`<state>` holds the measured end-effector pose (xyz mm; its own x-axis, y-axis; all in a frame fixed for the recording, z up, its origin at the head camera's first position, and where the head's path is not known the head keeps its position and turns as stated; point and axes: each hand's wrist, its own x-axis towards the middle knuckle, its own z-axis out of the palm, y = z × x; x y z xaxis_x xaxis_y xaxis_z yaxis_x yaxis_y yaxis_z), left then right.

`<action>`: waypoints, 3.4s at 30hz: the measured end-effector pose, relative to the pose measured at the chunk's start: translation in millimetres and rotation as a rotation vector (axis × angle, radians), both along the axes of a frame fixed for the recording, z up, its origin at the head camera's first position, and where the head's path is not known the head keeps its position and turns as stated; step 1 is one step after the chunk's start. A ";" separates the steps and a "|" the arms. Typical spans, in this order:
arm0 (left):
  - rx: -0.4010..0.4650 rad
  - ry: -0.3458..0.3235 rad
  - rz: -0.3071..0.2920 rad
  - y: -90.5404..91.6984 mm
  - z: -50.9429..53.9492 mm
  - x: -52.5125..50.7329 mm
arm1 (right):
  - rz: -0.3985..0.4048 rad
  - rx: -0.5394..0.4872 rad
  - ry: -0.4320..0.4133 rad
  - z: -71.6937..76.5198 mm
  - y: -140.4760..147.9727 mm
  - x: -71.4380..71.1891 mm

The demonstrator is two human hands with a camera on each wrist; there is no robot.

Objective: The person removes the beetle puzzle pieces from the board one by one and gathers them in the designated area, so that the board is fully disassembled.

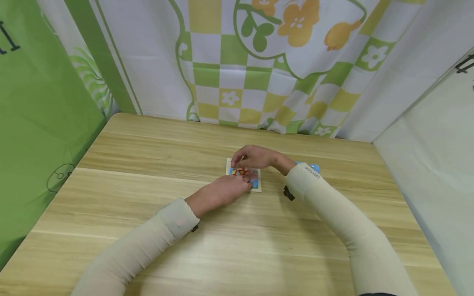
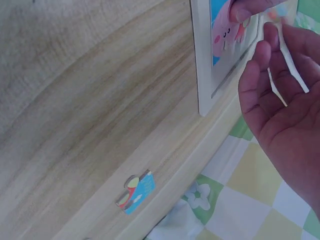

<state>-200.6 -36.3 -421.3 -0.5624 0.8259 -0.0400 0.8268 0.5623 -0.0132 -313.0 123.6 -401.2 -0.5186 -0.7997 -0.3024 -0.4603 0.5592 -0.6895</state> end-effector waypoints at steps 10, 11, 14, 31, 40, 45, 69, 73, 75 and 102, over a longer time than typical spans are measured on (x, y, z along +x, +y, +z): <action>0.007 -0.009 0.003 0.2 -0.6 0.5 | -0.001 -0.011 0.022 -0.9 -2.1 3.1; 0.008 -0.008 0.003 0.2 -0.8 0.8 | 0.003 -0.010 0.033 -1.4 -2.3 3.7; 0.009 -0.005 0.004 1.0 -1.1 1.6 | 0.021 -0.017 0.081 -2.2 -2.8 4.9; -0.013 -0.097 0.066 3.2 1.3 0.9 | -0.106 -0.028 0.155 16.7 39.3 3.2; -0.024 -0.153 0.084 3.6 2.9 -0.9 | -0.192 0.001 0.080 17.4 84.5 8.0; -0.005 -0.169 0.081 4.3 0.8 -1.2 | -0.215 0.023 0.071 12.2 105.7 13.2; -0.008 -0.107 0.075 6.4 2.8 0.3 | -0.266 0.046 0.058 -7.2 127.1 20.1; -0.012 -0.109 0.078 7.3 1.6 -0.4 | -0.290 0.059 0.065 -7.1 126.7 21.7; -0.013 -0.113 0.079 7.6 1.4 -0.6 | -0.299 0.067 0.076 -7.2 126.3 22.3; -0.027 -0.058 0.108 12.9 0.6 2.0 | -0.198 -0.067 0.152 -0.1 77.8 23.9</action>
